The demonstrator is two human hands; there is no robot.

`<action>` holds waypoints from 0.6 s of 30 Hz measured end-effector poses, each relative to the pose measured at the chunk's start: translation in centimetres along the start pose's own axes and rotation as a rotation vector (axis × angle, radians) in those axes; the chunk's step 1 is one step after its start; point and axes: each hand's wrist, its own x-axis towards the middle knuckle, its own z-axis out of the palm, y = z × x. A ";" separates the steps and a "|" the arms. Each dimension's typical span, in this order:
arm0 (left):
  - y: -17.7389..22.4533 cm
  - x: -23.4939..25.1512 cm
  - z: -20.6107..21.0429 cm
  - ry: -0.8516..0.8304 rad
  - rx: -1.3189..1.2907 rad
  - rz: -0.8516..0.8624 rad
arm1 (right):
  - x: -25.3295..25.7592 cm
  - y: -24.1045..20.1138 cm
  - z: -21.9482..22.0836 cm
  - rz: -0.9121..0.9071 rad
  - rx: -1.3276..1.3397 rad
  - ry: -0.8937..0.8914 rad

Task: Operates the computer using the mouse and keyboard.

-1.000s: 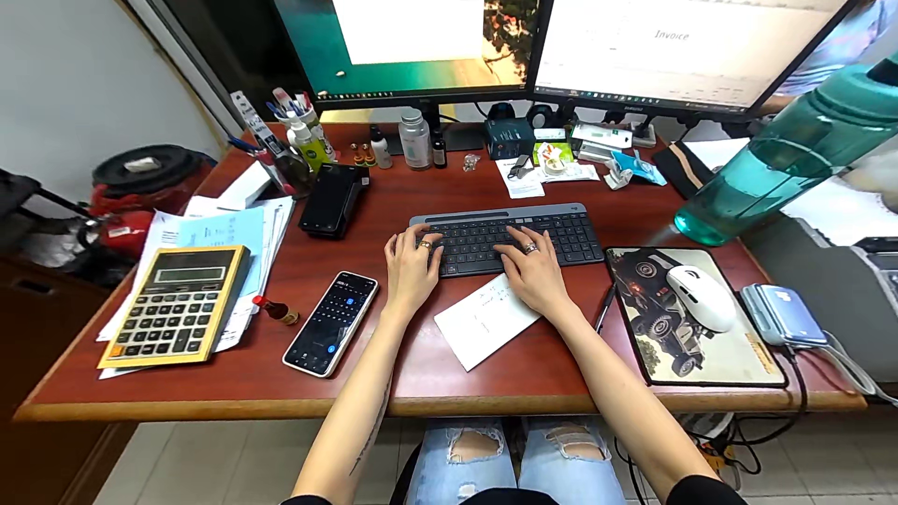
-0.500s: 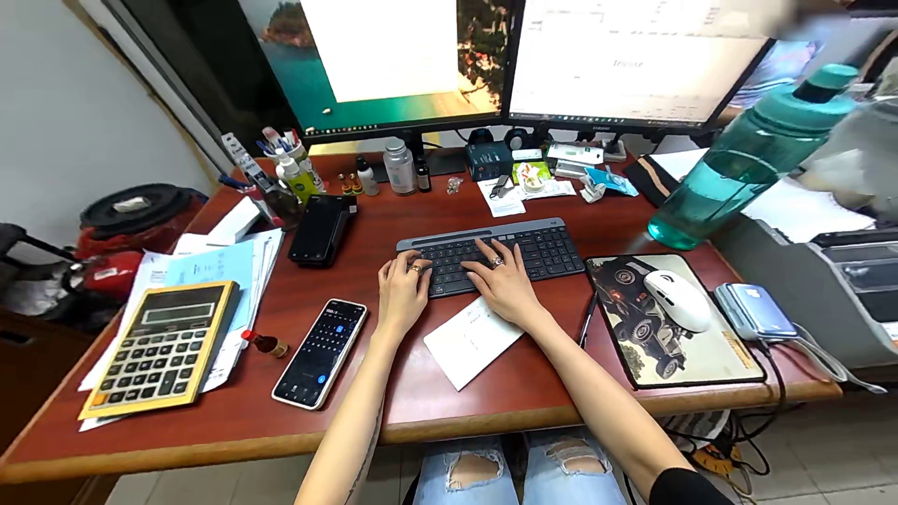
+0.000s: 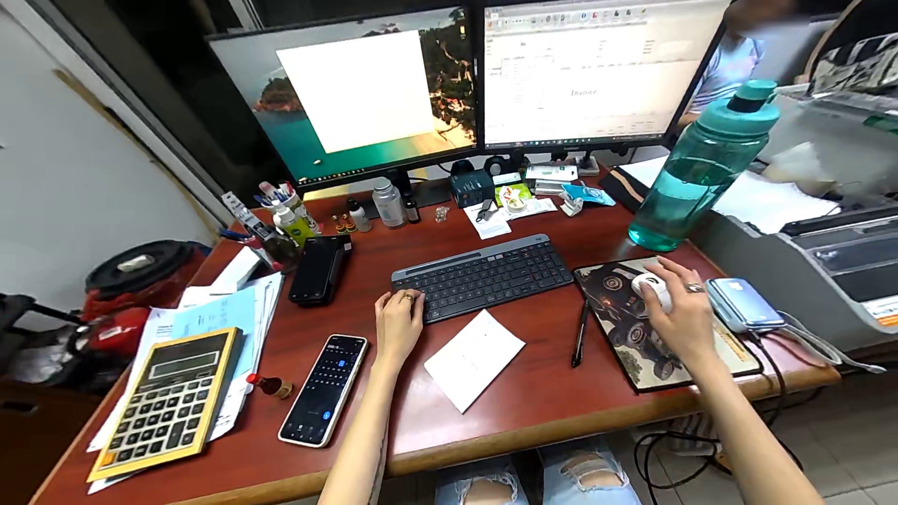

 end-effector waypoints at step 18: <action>-0.2 -0.7 0.0 0.051 0.001 -0.054 | -3.3 3.8 -0.1 0.033 -0.106 -0.113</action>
